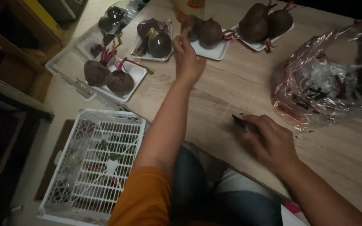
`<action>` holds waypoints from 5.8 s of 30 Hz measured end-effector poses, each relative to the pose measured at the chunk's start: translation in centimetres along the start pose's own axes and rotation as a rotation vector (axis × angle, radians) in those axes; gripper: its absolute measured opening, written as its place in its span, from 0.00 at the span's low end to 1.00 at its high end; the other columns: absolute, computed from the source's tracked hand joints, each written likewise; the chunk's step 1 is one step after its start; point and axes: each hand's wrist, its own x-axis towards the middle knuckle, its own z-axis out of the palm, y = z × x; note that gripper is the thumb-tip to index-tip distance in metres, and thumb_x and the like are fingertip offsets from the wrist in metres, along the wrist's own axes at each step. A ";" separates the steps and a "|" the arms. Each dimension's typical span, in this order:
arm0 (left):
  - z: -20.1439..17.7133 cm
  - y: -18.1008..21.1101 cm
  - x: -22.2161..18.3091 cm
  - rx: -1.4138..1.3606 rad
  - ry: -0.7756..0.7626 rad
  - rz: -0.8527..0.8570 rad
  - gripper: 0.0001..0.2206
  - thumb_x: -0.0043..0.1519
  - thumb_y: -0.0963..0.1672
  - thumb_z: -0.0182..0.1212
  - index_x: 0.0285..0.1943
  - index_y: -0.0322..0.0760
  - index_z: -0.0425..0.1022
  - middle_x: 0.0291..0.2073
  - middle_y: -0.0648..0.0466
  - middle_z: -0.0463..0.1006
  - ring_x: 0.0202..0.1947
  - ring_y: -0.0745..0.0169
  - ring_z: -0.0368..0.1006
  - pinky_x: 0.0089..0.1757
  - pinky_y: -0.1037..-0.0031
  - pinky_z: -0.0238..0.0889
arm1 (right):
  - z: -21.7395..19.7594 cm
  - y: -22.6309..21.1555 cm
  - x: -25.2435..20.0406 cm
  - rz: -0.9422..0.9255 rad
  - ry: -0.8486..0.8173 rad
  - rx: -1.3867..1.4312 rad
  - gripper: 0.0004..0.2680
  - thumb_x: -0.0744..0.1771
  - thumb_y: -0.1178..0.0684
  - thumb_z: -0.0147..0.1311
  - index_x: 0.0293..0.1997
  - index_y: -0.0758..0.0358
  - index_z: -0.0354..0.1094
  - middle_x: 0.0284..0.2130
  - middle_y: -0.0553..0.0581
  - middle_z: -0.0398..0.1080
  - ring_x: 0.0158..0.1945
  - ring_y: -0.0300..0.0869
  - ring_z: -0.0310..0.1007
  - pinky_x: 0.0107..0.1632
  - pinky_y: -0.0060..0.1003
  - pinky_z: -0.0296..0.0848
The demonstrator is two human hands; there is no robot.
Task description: Trimming the stems and roots of beetroots and placing them on individual trays
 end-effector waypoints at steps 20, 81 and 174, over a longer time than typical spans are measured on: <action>-10.7 -7.2 10.1 0.460 -0.311 -0.683 0.38 0.53 0.66 0.57 0.72 0.61 0.62 0.70 0.55 0.66 0.69 0.43 0.62 0.63 0.46 0.55 | 0.2 -0.3 1.1 0.377 -0.335 -0.171 0.18 0.64 0.46 0.58 0.60 0.42 0.66 0.40 0.52 0.73 0.47 0.53 0.77 0.50 0.53 0.74; -14.3 12.5 -13.0 0.014 -0.437 -0.091 0.31 0.62 0.54 0.63 0.66 0.29 0.66 0.57 0.31 0.70 0.60 0.21 0.66 0.59 0.41 0.58 | -1.1 1.5 -0.5 0.313 0.089 -0.132 0.12 0.72 0.41 0.51 0.59 0.51 0.61 0.45 0.57 0.75 0.48 0.58 0.78 0.48 0.59 0.74; -10.2 11.6 -16.2 0.170 -0.104 0.102 0.36 0.53 0.54 0.72 0.71 0.46 0.66 0.64 0.43 0.65 0.64 0.31 0.56 0.60 0.41 0.55 | 0.5 -1.9 1.0 -0.012 0.173 -0.708 0.09 0.70 0.39 0.51 0.37 0.47 0.68 0.30 0.52 0.68 0.26 0.50 0.76 0.29 0.44 0.75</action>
